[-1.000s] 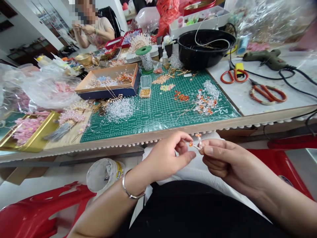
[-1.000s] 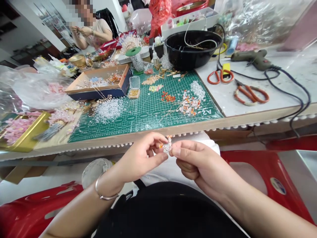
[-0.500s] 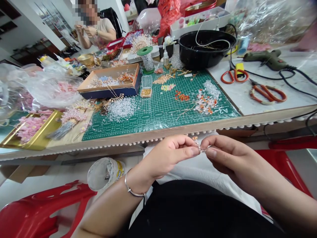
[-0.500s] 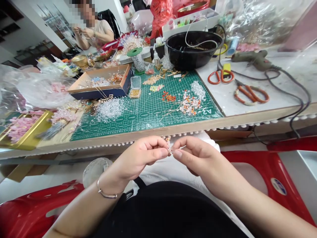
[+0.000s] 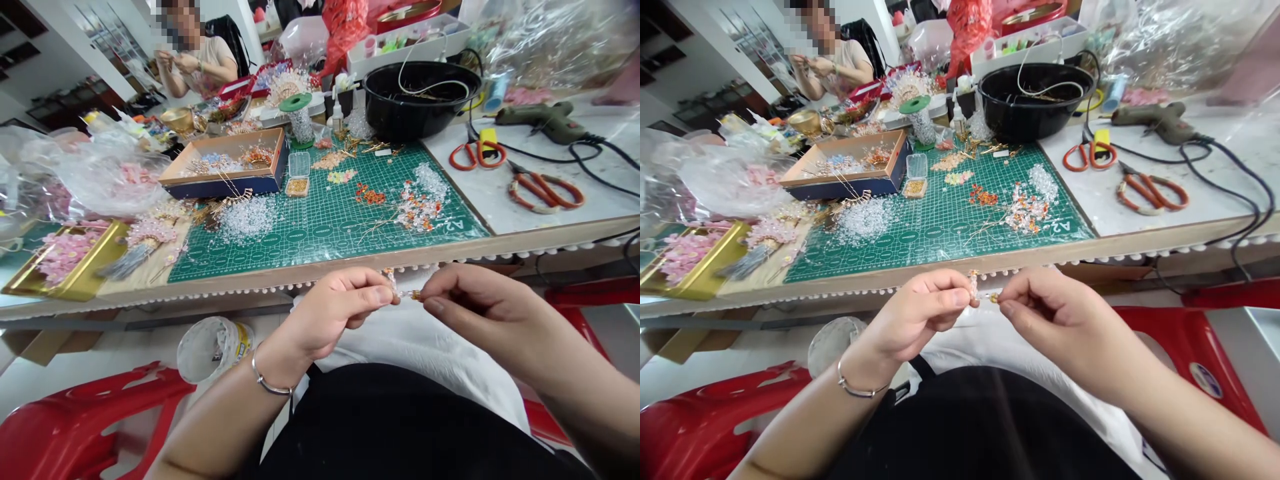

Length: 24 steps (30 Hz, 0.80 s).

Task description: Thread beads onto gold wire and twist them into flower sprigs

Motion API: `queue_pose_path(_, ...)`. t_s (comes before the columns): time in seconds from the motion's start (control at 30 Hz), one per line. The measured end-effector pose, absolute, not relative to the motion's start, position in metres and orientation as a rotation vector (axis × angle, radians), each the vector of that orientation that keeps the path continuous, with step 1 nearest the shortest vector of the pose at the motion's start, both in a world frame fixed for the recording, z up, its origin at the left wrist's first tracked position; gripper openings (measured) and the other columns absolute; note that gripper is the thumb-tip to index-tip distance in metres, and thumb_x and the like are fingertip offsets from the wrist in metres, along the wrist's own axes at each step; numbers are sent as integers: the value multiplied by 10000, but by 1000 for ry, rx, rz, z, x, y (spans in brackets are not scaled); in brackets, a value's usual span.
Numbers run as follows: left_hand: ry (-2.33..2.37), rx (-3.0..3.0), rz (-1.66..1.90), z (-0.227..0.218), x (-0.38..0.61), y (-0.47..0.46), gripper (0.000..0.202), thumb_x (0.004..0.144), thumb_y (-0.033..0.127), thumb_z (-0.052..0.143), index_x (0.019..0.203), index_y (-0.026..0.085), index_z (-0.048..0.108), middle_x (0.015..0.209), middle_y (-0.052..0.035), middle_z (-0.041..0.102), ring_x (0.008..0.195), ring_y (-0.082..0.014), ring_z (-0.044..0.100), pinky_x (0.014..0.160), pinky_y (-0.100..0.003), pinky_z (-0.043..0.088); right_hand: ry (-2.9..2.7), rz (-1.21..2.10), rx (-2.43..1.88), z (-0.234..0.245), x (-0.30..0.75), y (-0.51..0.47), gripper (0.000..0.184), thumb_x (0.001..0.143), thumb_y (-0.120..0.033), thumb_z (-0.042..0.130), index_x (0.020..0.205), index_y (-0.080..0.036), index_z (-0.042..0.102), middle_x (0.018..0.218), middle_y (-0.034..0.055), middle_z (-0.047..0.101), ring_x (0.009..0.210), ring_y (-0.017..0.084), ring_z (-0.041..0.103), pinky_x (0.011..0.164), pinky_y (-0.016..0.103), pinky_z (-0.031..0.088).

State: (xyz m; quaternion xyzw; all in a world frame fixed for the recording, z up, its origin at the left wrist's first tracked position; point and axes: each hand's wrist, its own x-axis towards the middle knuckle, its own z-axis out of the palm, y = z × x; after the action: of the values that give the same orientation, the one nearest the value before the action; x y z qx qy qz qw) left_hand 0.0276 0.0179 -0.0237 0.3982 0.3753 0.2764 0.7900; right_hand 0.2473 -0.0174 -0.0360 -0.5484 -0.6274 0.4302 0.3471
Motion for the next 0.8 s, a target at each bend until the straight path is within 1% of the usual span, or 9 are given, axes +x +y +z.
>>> queue_pose_path(0.17,800,802,667,-26,32,15,231,820,343,781,836,137,677,548,90,338,481,-35,213,471,-227,107,-1692,779,-1436,-42,236,-34,48,905,-266,656,867,-286,677,730,11,658,629,182,559,589,309,407)
queue_pose_path(0.3,725,737,639,-25,33,13,266,812,366,790,808,135,658,540,97,301,474,-33,172,470,-229,84,-1636,873,-1339,-52,236,-28,67,948,-287,629,898,-294,674,774,17,672,694,191,593,634,305,440)
queue_pose_path(0.37,714,755,605,-25,33,12,279,782,369,813,787,131,667,551,81,348,476,-33,197,467,-233,86,-1617,1029,-1284,-55,240,-18,116,955,-357,637,878,-290,692,779,17,674,710,192,601,647,300,455)
queue_pose_path(0.43,718,796,560,-25,32,12,279,758,366,826,779,129,682,605,42,476,477,-30,236,463,-239,97,-1638,1131,-1228,-54,245,-8,168,937,-415,667,848,-281,714,775,17,683,705,189,610,648,294,463)
queue_pose_path(0.5,729,856,510,-24,30,13,269,755,367,818,786,128,698,712,-5,603,481,-26,264,461,-242,116,-1686,1133,-1202,-49,249,-1,185,917,-432,696,829,-273,733,770,19,688,708,187,615,656,290,464)
queue_pose_path(0.57,735,931,481,-23,29,14,249,753,357,814,775,132,709,777,-28,661,497,-34,316,465,-236,183,-1788,1070,-1191,-42,253,4,181,932,-405,680,835,-264,742,790,25,697,727,186,621,679,291,461)
queue_pose_path(0.63,713,1006,457,-21,27,15,222,760,343,811,759,140,722,776,-28,673,572,-66,443,531,-226,322,-1948,1016,-1164,-34,255,8,217,966,-370,619,820,-248,724,774,23,691,713,176,613,671,287,454)
queue_pose_path(0.7,672,1068,396,-18,27,15,187,777,319,800,758,146,732,781,-25,678,697,-103,550,670,-232,425,-2100,1023,-1150,-29,257,12,260,980,-362,580,783,-233,689,723,8,669,662,159,589,629,276,442)
queue_pose_path(0.8,657,1120,270,-15,29,16,147,803,294,769,777,154,733,793,-16,684,772,-124,591,774,-242,458,-2243,998,-1154,-22,258,21,289,989,-394,553,782,-227,666,710,-4,662,640,152,582,601,271,441)
